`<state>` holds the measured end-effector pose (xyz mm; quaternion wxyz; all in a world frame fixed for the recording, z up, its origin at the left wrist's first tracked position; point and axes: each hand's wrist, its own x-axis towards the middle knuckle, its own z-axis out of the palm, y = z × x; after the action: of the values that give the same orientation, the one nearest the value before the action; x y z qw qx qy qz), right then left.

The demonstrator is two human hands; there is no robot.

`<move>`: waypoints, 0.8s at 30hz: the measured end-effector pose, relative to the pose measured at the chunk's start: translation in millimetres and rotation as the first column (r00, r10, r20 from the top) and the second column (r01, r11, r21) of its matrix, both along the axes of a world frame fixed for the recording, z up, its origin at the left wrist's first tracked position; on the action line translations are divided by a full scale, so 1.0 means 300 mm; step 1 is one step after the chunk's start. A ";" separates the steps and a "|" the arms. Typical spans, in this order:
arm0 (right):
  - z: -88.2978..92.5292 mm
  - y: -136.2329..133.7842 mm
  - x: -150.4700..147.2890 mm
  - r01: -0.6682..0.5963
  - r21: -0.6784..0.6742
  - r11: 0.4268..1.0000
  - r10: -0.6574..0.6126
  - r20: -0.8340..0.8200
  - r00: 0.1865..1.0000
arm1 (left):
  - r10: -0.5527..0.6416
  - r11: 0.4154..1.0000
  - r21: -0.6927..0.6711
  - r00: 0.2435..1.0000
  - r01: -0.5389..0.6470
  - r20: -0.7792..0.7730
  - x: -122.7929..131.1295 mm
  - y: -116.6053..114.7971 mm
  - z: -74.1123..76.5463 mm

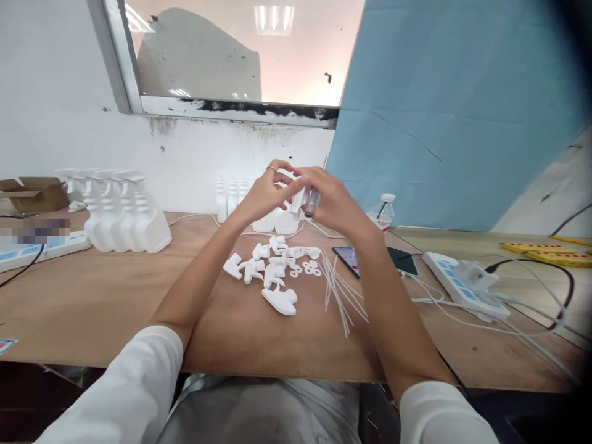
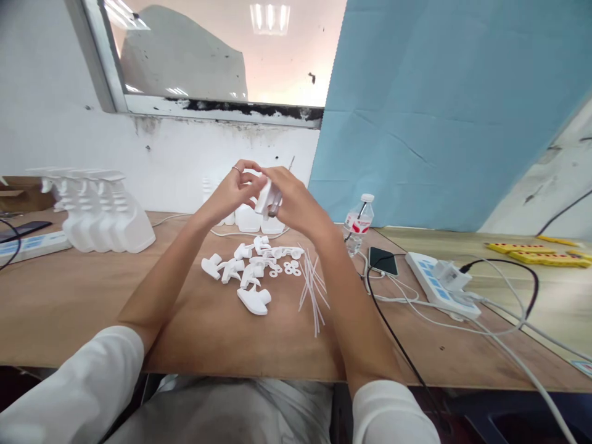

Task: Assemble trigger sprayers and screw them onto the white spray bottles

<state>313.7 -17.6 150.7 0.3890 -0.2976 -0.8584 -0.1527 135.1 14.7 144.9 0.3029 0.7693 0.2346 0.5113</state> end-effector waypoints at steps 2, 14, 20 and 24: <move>-0.007 -0.009 -0.030 -0.011 0.016 1.000 0.011 -0.009 1.000 | 0.051 0.998 0.035 0.999 -0.052 0.003 -0.009 -0.033 0.005; -0.053 0.060 -0.038 0.045 0.051 0.998 -0.044 -0.012 0.999 | 0.148 0.989 -0.008 0.988 -0.149 -0.044 -0.063 0.047 0.000; -0.021 -0.023 -0.055 -0.013 -0.073 0.997 0.008 -0.057 0.998 | 0.283 0.957 0.068 0.959 -0.282 -0.002 -0.114 0.105 0.005; -0.026 -0.130 -0.117 -0.180 -0.500 0.847 0.287 0.147 0.947 | 0.286 0.955 0.078 0.958 -0.288 0.037 -0.159 0.109 0.022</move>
<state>278.6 -56.7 142.9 0.2232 -0.2590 -0.9361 0.0820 87.4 47.5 151.6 0.1963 0.7325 0.3183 0.5689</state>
